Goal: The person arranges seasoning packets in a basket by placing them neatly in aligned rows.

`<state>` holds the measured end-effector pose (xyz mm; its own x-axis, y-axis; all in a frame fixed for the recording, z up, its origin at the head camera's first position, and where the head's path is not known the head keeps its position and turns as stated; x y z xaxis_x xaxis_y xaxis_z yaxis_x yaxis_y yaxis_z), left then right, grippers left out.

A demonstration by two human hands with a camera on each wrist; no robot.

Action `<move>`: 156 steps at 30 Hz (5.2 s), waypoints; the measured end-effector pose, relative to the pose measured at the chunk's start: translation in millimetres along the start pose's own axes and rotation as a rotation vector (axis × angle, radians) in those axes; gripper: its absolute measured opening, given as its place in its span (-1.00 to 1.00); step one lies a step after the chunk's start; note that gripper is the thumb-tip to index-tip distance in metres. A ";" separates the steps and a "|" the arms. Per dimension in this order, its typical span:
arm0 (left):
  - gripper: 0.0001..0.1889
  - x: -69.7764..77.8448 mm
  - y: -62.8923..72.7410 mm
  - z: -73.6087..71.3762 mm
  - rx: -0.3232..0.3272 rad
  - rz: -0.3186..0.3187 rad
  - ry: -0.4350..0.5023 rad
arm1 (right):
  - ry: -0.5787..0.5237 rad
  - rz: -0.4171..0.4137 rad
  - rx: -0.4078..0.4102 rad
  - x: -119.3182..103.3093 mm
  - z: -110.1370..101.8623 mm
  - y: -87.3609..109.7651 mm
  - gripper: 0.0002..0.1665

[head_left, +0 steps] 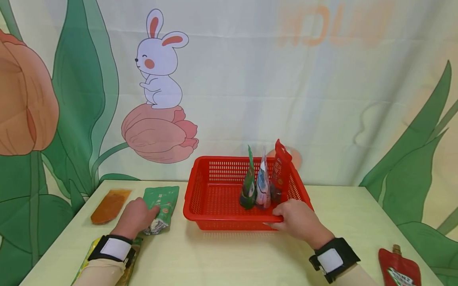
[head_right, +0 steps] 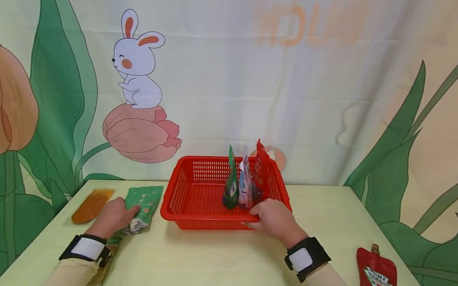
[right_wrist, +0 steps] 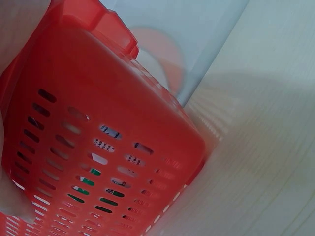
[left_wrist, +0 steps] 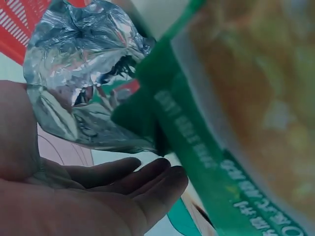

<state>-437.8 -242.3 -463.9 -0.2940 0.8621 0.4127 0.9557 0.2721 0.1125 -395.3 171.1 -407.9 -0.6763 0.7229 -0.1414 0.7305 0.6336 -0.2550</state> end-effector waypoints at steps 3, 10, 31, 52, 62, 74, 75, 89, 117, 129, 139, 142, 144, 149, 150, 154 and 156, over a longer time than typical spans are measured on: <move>-0.26 -3.3 -1.5 4.7 -0.046 -0.036 -0.008 | 0.003 0.002 0.002 -0.4 0.0 0.0 -0.84; -0.12 -6.6 -1.6 14.1 -0.092 -0.117 -0.008 | -0.008 0.013 -0.009 0.7 1.8 0.0 -0.85; 0.17 -3.3 2.9 31.1 -0.026 -0.284 -0.087 | -0.010 0.038 -0.008 -1.2 -0.1 0.4 -0.85; -0.19 17.4 20.6 26.6 0.110 -0.157 0.021 | -0.023 0.043 -0.012 -0.7 0.5 0.7 -0.84; -0.17 21.6 22.5 24.7 0.094 -0.108 0.070 | -0.018 0.039 -0.013 2.2 2.6 0.2 -0.85; -0.14 23.7 29.6 10.2 0.135 -0.028 0.118 | -0.032 0.068 -0.013 4.2 3.2 0.8 -0.85; -0.13 23.2 29.6 9.0 0.134 -0.031 0.123 | -0.033 0.068 -0.011 4.2 3.0 0.7 -0.85; -0.06 20.0 33.3 -8.9 0.136 -0.049 0.309 | -0.018 0.058 -0.014 2.6 1.1 0.6 -0.85; -0.18 36.6 70.5 -40.3 0.272 0.013 0.570 | -0.020 0.057 -0.015 2.1 1.8 -0.2 -0.85; -0.16 66.2 96.6 -41.6 0.215 0.070 0.658 | -0.011 0.058 -0.018 2.9 2.7 -0.3 -0.84; -0.18 92.7 119.6 -26.6 0.123 0.110 0.774 | -0.008 0.047 -0.029 -1.8 0.0 -0.7 -0.83; -0.22 97.4 125.4 -21.9 0.122 0.117 0.799 | -0.013 0.055 -0.034 -1.3 0.5 -0.5 -0.82; -0.22 100.3 128.9 -18.8 0.119 0.120 0.810 | -0.014 0.056 -0.032 -1.1 0.4 -0.6 -0.82; -0.22 108.0 136.1 -9.6 0.081 0.121 0.837 | -0.017 0.061 -0.026 0.2 0.7 -0.6 -0.82; -0.22 109.4 137.3 -7.4 0.071 0.119 0.841 | -0.020 0.064 -0.026 0.5 0.8 -0.4 -0.83; -0.22 115.1 141.6 0.6 0.031 0.119 0.868 | -0.025 0.065 -0.024 0.7 0.8 0.4 -0.83; -0.22 118.0 143.6 4.0 0.017 0.122 0.880 | -0.023 0.064 -0.024 0.7 1.0 0.4 -0.83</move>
<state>-335.3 -99.8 -402.7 -0.0649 0.2462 0.9671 0.9773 0.2116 0.0117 -395.6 171.6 -409.1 -0.6299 0.7558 -0.1786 0.7742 0.5928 -0.2219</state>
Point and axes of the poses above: each hand's wrist, its own y-axis away from the middle knuckle, its own z-axis out of the palm, x = y × z, the point moved 10 cm from there along -y, towards the middle knuckle, and after that the axes turned 12 degrees about -z, right-handed, at the moved point
